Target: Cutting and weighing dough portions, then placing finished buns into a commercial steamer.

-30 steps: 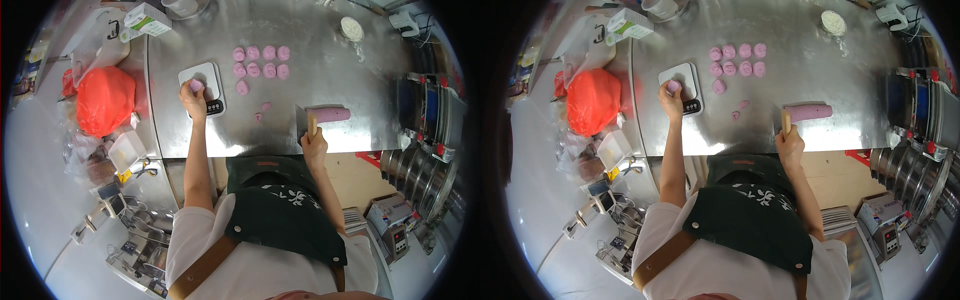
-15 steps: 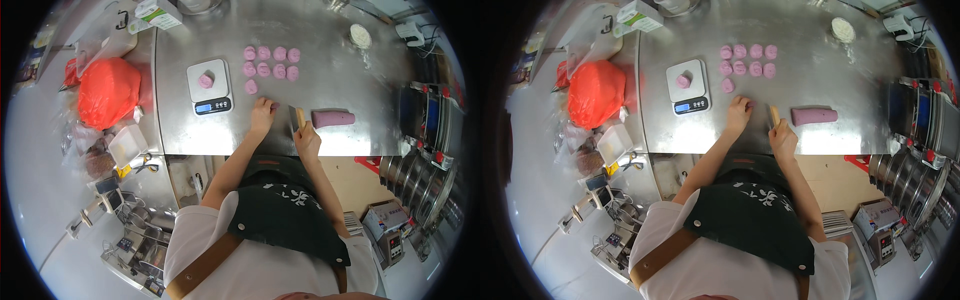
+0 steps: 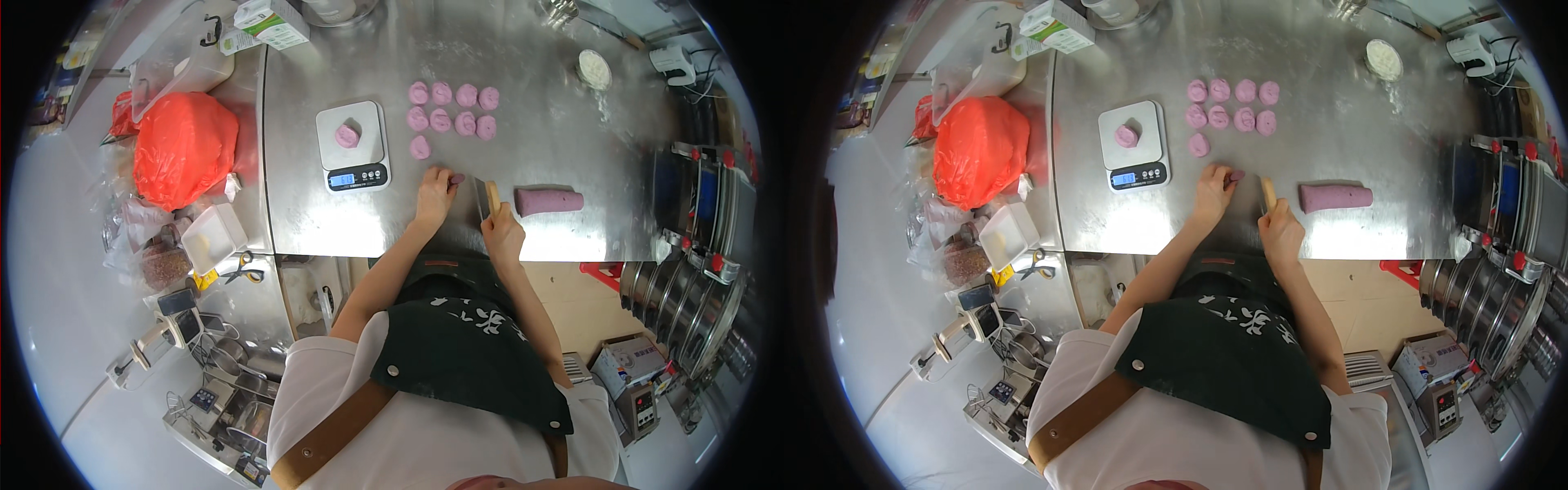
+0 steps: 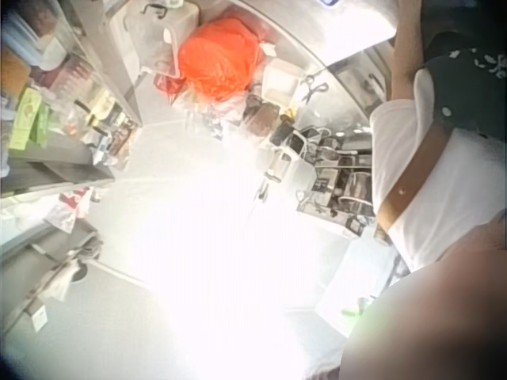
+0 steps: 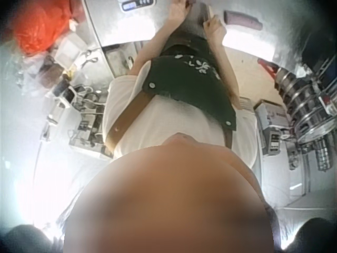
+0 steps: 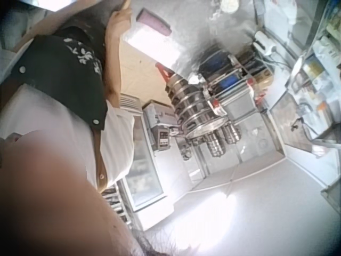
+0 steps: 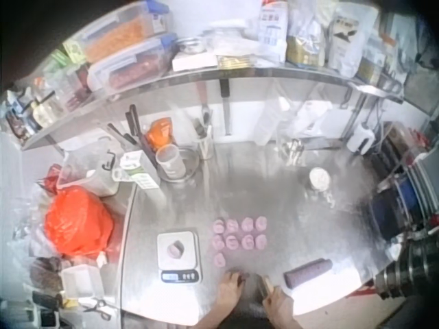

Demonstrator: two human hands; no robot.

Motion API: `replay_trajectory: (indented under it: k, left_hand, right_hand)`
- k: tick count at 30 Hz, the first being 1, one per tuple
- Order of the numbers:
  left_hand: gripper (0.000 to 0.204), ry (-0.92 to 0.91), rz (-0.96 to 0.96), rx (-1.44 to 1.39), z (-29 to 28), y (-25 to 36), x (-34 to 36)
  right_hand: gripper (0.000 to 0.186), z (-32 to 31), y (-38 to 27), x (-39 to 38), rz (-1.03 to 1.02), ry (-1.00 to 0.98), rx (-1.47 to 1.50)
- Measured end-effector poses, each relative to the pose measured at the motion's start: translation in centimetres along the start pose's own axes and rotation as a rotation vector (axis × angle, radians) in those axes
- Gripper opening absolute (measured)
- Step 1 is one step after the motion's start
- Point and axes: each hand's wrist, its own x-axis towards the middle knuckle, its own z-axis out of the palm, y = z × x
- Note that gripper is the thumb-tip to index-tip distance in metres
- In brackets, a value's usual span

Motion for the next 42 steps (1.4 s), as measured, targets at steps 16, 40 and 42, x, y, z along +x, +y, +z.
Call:
replay_trajectory:
  k: [16,40,42]
  left_hand:
    - [0.021,0.017,0.033,-0.021,-1.1,-0.2,0.3]
    - [0.017,0.227,-0.181,-0.05,-7.0,-0.4,5.2]
    - [0.016,0.231,-0.252,-0.119,-8.2,-0.2,5.5]
  right_hand:
    - [0.019,2.6,-3.0,1.7,-0.132,-0.048,-0.045]
    - [0.017,-1.3,0.1,0.8,-0.013,0.108,0.121]
    - [0.017,-1.1,0.3,0.8,-0.003,0.103,0.11]
